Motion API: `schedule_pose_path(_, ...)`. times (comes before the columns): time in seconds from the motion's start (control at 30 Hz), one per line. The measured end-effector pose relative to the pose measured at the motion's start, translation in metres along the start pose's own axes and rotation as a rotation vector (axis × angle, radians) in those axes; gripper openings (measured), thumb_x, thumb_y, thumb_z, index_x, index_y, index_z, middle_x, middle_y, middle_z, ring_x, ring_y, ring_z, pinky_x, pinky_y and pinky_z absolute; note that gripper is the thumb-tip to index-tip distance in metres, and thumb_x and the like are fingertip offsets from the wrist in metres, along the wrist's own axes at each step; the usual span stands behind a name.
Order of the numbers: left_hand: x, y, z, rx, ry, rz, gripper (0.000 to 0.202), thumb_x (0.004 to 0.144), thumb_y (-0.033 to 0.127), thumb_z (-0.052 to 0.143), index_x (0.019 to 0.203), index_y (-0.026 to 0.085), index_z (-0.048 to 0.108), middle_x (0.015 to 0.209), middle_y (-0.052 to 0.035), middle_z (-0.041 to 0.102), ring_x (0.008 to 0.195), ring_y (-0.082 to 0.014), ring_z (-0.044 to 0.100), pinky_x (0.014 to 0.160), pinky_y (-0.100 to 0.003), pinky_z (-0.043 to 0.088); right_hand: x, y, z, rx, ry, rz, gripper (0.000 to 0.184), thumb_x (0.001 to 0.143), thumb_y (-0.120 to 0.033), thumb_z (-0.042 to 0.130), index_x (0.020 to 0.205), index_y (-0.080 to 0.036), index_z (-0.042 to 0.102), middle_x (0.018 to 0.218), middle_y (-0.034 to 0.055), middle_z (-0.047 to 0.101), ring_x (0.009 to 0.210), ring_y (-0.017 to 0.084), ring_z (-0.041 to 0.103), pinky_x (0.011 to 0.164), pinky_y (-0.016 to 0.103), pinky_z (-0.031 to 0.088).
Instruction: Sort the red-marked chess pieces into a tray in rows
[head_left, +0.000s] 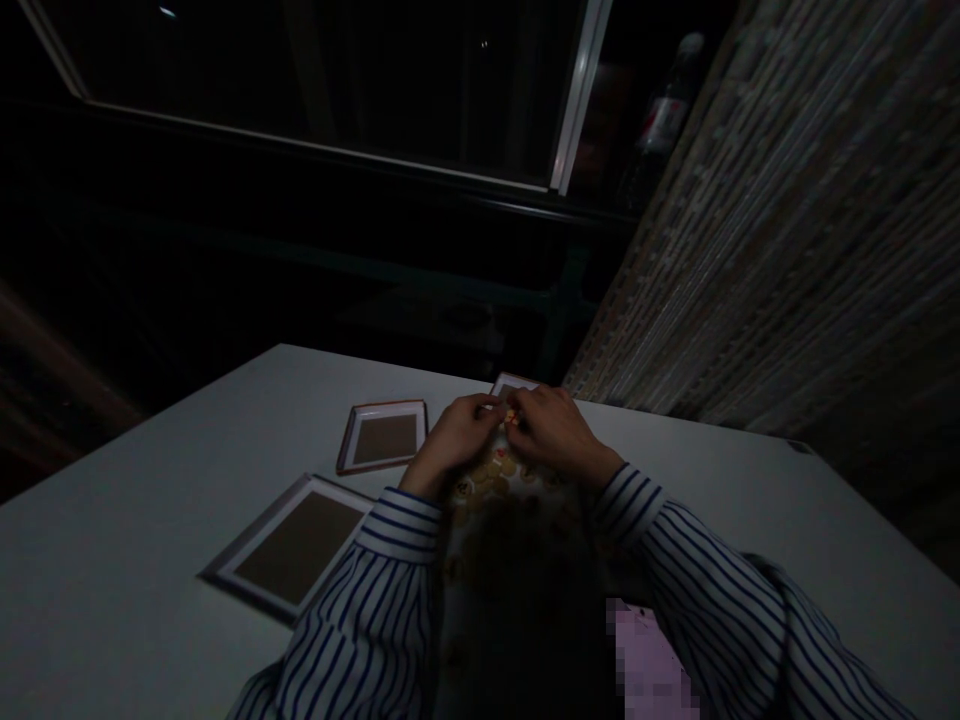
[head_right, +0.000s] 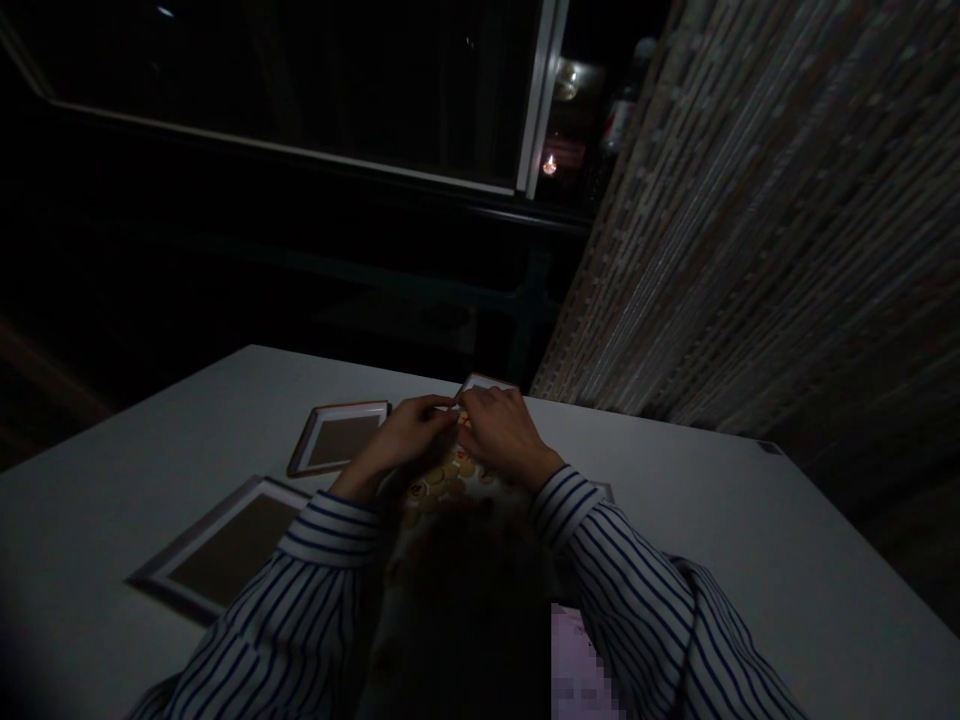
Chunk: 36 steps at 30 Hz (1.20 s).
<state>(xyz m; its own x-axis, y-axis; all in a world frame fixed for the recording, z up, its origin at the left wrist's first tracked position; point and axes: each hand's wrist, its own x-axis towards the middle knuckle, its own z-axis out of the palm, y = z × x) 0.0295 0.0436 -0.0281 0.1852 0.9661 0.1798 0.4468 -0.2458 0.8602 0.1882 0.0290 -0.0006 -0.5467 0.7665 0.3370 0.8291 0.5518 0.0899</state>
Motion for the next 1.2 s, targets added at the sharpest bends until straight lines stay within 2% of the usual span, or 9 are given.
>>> schedule_pose_path(0.1,-0.002,0.006,0.003,-0.113,-0.052,0.006,0.036,0.077,0.034,0.054,0.103,0.010,0.062,0.087,-0.0071,0.070,0.076,-0.0165,0.062,0.067,-0.024,0.046,-0.006,0.001,-0.007,0.006,0.012,-0.001,0.026,0.081,-0.030,0.046,0.102,-0.015,0.051,0.094,0.0090,0.062,0.090,0.022,0.052,0.079,0.033,0.032)
schedule_pose_path(0.23,-0.005,0.013,0.006,-0.245,-0.119,-0.044,0.036,0.075,0.033,0.057,0.103,0.011,0.061,0.078,-0.0044,0.069,0.066,-0.0139,0.060,0.059,-0.023,0.045,-0.013,0.001,-0.013,0.021,0.014,0.007,0.026,0.082,-0.031,0.045,0.101,-0.015,0.051,0.096,0.0087,0.062,0.092,0.022,0.051,0.079,0.033,0.031)
schedule_pose_path(0.37,-0.008,0.019,0.008,-0.271,-0.133,-0.055,0.037,0.071,0.031,0.061,0.101,0.011,0.061,0.072,-0.0027,0.067,0.063,-0.0133,0.059,0.056,-0.023,0.043,-0.019,0.001,-0.016,0.010,0.016,0.004,0.026,0.083,-0.032,0.044,0.100,-0.015,0.052,0.097,0.0094,0.062,0.094,0.023,0.050,0.081,0.034,0.030)
schedule_pose_path(0.57,-0.009,0.021,0.012,-0.327,-0.178,-0.040,0.032,0.069,0.028,0.062,0.096,0.011,0.062,0.072,-0.0023,0.067,0.066,-0.0137,0.059,0.060,-0.024,0.044,-0.027,0.001,-0.019,0.009,0.004,0.018,0.026,0.084,-0.031,0.045,0.102,-0.014,0.052,0.098,0.0105,0.063,0.095,0.023,0.050,0.082,0.034,0.029)
schedule_pose_path(0.97,-0.010,0.027,0.016,-0.199,-0.186,-0.009,0.033,0.073,0.035,0.058,0.096,0.012,0.062,0.081,-0.0054,0.068,0.072,-0.0158,0.061,0.061,-0.025,0.045,-0.056,0.015,-0.024,0.137,0.121,0.144,0.028,0.082,-0.030,0.048,0.104,-0.014,0.053,0.098,0.0084,0.063,0.096,0.021,0.053,0.086,0.033,0.032)
schedule_pose_path(1.2,-0.011,0.034,0.019,-0.180,-0.180,0.001,0.032,0.073,0.033,0.058,0.096,0.012,0.064,0.088,-0.0060,0.069,0.079,-0.0163,0.062,0.069,-0.026,0.047,-0.073,0.027,-0.021,0.206,0.172,0.234,0.024,0.079,-0.028,0.050,0.100,-0.016,0.054,0.096,0.0075,0.064,0.092,0.020,0.056,0.085,0.034,0.035)
